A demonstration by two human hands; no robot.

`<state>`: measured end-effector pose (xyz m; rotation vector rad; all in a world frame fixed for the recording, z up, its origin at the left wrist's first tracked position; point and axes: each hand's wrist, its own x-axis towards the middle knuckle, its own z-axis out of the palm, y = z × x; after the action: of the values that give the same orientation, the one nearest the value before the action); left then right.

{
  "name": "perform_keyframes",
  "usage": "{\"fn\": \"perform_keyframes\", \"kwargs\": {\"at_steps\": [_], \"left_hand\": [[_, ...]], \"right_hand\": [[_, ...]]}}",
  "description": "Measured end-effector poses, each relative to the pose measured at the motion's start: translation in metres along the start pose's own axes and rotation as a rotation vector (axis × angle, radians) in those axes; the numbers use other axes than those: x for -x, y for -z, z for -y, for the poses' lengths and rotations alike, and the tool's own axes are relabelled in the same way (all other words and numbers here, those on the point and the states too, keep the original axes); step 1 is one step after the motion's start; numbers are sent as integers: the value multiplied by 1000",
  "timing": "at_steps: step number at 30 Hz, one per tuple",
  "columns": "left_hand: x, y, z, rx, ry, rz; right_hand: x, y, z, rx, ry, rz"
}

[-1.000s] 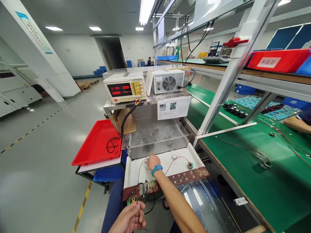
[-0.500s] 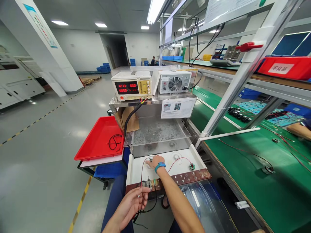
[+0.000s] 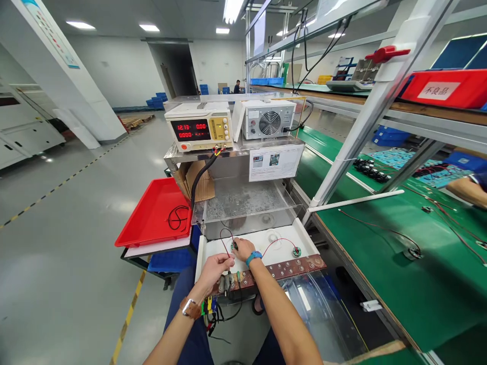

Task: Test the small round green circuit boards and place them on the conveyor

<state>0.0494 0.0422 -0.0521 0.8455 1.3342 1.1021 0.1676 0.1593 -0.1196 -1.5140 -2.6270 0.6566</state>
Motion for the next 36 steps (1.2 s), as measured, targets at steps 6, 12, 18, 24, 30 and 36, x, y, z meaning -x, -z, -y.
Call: {"fn": "perform_keyframes", "kwargs": {"at_steps": [6, 12, 18, 24, 30, 36], "left_hand": [[-20, -7, 20, -149, -29, -35], [-26, -10, 35, -207, 13, -9], [-28, -10, 36, -211, 39, 0], [-29, -11, 34, -210, 78, 4], [-30, -13, 33, -201, 104, -5], [-27, -12, 32, -170, 96, 5]], "right_hand": [[0, -4, -3, -15, 1, -19], [-1, -5, -5, -10, 2, -13], [1, -3, -5, -16, 1, -16], [1, -3, -5, -3, -1, -20], [0, -4, -4, -5, -7, -30], [1, -3, -2, -21, -22, -29]]}}
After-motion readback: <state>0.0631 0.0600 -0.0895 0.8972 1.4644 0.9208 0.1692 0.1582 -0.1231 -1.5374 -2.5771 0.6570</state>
